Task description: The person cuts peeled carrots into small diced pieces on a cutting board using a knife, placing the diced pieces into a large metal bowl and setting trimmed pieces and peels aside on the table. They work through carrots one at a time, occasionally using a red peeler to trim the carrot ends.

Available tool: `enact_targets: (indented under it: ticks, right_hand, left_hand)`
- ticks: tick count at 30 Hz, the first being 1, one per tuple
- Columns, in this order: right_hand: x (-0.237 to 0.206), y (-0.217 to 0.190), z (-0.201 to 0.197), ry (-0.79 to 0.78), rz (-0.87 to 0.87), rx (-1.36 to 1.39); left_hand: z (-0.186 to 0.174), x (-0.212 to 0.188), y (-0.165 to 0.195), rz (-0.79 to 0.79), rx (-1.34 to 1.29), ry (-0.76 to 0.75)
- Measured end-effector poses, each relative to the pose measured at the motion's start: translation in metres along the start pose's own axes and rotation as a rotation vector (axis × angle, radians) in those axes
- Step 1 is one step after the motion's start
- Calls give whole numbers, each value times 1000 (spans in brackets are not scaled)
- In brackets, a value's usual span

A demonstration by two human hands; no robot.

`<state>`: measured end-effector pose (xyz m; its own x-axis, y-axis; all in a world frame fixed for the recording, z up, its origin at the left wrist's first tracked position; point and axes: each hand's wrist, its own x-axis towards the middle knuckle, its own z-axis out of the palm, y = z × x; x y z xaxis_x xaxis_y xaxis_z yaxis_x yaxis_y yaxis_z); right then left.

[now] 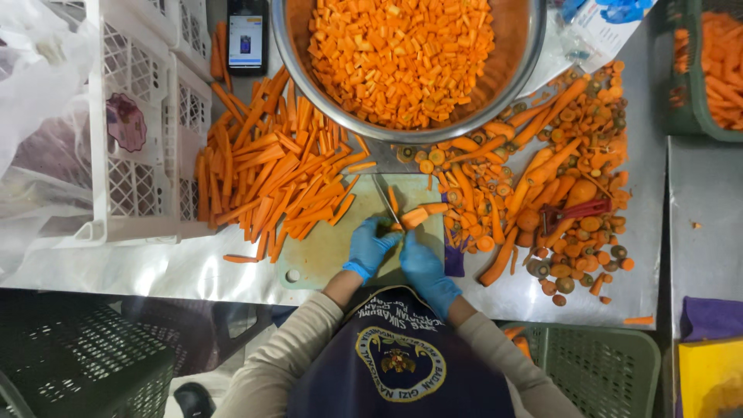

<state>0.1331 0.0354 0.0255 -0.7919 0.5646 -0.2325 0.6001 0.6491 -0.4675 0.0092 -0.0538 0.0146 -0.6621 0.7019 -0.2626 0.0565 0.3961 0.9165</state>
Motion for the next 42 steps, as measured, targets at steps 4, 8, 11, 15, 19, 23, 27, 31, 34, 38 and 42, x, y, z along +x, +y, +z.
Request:
enact_targets:
  ticks: [4, 8, 11, 15, 19, 23, 27, 31, 34, 38, 42]
  right_hand:
    - [1, 27, -31, -60, 80, 192]
    - [-19, 43, -44, -114, 88, 217]
    - [-41, 46, -33, -16, -129, -60]
    - [-64, 48, -11, 128, -456, -363]
    - [-74, 53, -4, 140, -501, -388]
    - [-77, 55, -5, 150, -483, -373]
    - [-82, 57, -4, 150, -480, -320]
    - [-88, 56, -2, 103, -427, -311]
    - [-87, 51, -6, 115, -381, -317]
    - [-77, 37, -15, 35, -328, -306]
    - [-61, 17, -5, 105, -239, -88]
  left_hand:
    - [5, 8, 9, 426, 309, -100]
    - [7, 6, 7, 747, 856, -457]
    - [5, -8, 0, 676, 402, -139]
    - [8, -20, -3, 332, 403, -69]
    - [20, -17, -2, 207, 314, -8]
    - [28, -15, 1, 9, 210, -15]
    - [31, -19, 2, 11, 158, 43]
    - [31, -22, 5, -11, 129, 46]
    - [28, -21, 6, 3, 137, 44]
    - [26, -19, 6, 12, 177, 1]
    - [25, -16, 5, 25, 167, -3]
